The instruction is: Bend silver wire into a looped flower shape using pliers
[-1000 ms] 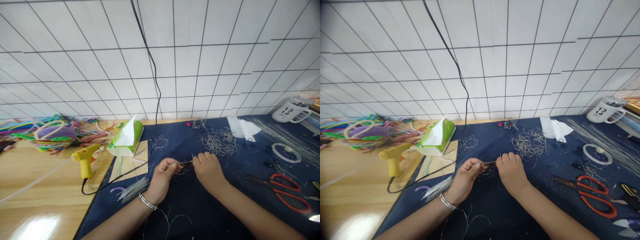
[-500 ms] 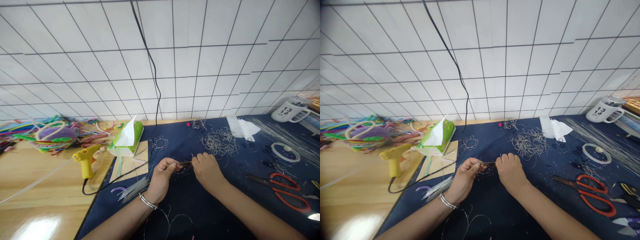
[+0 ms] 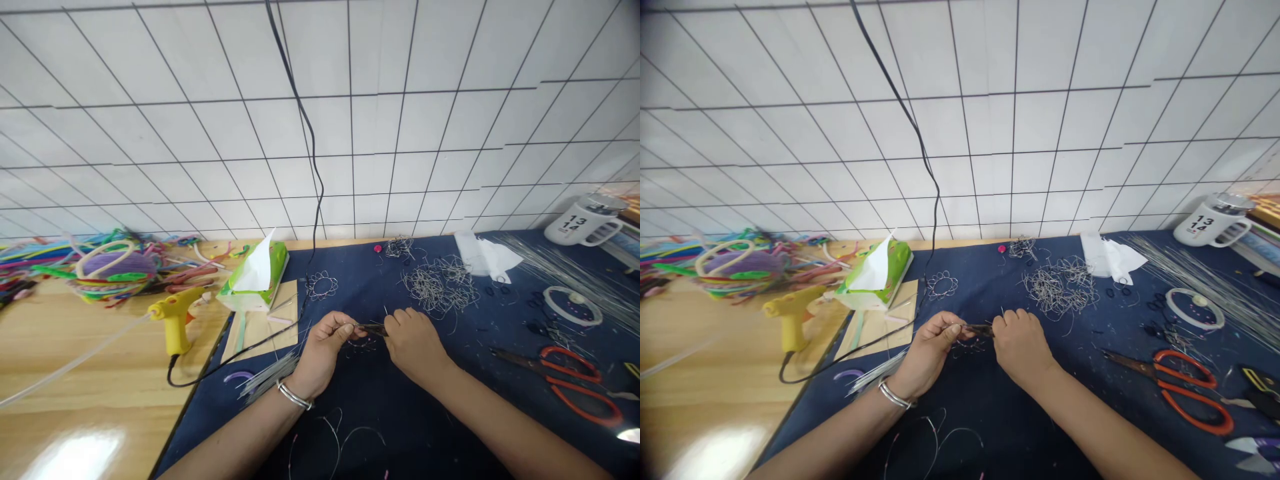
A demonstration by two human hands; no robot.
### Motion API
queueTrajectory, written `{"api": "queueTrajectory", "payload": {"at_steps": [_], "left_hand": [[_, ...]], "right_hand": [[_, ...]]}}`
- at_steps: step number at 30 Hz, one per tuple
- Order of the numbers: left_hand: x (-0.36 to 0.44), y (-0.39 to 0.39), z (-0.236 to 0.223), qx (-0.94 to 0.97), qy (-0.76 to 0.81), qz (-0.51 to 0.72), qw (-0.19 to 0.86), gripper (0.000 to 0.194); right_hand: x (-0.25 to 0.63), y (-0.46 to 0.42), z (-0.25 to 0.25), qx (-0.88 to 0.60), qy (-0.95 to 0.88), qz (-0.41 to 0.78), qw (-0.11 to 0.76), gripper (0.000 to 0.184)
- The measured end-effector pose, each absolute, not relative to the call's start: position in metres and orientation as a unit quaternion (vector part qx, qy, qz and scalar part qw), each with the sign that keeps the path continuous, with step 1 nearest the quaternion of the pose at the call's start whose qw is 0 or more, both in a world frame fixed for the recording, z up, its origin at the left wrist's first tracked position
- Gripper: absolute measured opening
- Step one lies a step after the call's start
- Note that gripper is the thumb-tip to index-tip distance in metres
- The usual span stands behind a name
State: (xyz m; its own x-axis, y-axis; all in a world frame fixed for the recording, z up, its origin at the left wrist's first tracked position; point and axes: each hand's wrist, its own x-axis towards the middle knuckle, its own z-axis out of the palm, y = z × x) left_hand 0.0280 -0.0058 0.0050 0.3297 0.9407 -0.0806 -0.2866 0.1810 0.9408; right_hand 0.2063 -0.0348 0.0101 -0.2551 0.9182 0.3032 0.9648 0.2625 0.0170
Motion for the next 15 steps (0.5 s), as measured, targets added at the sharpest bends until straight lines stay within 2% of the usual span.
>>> {"api": "queueTrajectory", "payload": {"at_steps": [15], "left_hand": [[0.0253,-0.0033,0.0042,0.508,0.352,0.451,0.645,0.009]], "right_hand": [[0.2071,-0.0361,0.0113,-0.593,-0.789,-0.103,0.126,0.014]]}}
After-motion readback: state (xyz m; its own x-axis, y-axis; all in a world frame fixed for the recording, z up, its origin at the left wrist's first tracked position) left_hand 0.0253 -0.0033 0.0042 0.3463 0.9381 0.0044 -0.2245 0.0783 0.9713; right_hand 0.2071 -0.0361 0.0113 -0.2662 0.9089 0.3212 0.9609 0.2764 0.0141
